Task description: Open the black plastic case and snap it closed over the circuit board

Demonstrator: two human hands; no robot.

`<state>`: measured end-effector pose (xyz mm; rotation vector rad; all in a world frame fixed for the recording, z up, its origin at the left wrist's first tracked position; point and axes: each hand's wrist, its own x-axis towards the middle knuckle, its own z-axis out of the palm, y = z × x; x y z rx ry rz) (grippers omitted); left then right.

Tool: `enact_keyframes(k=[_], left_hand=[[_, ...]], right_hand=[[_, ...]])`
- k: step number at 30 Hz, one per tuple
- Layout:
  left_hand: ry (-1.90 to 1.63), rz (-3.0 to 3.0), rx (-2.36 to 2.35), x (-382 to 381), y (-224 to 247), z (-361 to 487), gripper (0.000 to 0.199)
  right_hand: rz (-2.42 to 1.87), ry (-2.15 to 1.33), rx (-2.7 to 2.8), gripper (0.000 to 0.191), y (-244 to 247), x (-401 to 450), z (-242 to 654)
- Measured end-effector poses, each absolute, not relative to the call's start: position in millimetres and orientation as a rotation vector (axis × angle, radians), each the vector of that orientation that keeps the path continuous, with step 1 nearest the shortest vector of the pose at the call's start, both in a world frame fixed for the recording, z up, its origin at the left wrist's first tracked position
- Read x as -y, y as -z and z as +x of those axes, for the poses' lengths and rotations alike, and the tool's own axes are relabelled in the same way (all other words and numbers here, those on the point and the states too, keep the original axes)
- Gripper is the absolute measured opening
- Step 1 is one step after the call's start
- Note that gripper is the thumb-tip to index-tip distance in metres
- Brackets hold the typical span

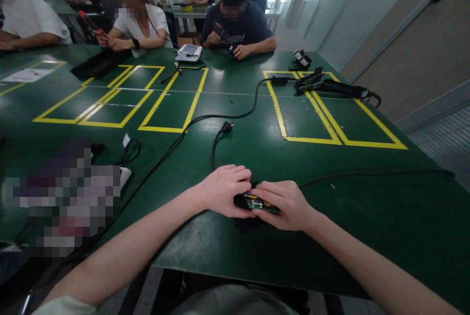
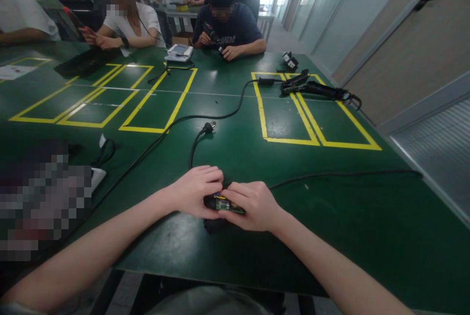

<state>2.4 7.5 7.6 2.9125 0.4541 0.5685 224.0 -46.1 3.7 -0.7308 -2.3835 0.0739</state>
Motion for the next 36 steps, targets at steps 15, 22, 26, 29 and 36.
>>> enact_keyframes(k=[15,22,26,29,36], left_hand=[[-0.5,2.805,-0.619,-11.0,-7.1,1.5,0.08],[-0.486,2.758,-0.653,-13.4,-5.9,0.2,0.09],[-0.484,2.733,-0.657,-14.6,-7.6,-1.5,0.086],[-0.479,2.707,-0.658,-15.3,-7.9,-2.5,0.074],[-0.493,2.666,-0.737,-15.6,-5.0,-1.5,0.035]], right_hand=[[-0.83,-0.119,2.444,0.031,3.5,42.9,223.9],[-0.954,-0.15,2.399,0.03,2.9,39.3,225.6],[-0.959,-0.204,2.434,0.039,-1.8,37.0,229.2],[-0.954,-0.19,2.451,0.039,-2.1,35.7,231.2],[-1.11,-0.278,2.358,0.036,0.1,35.2,232.2]])
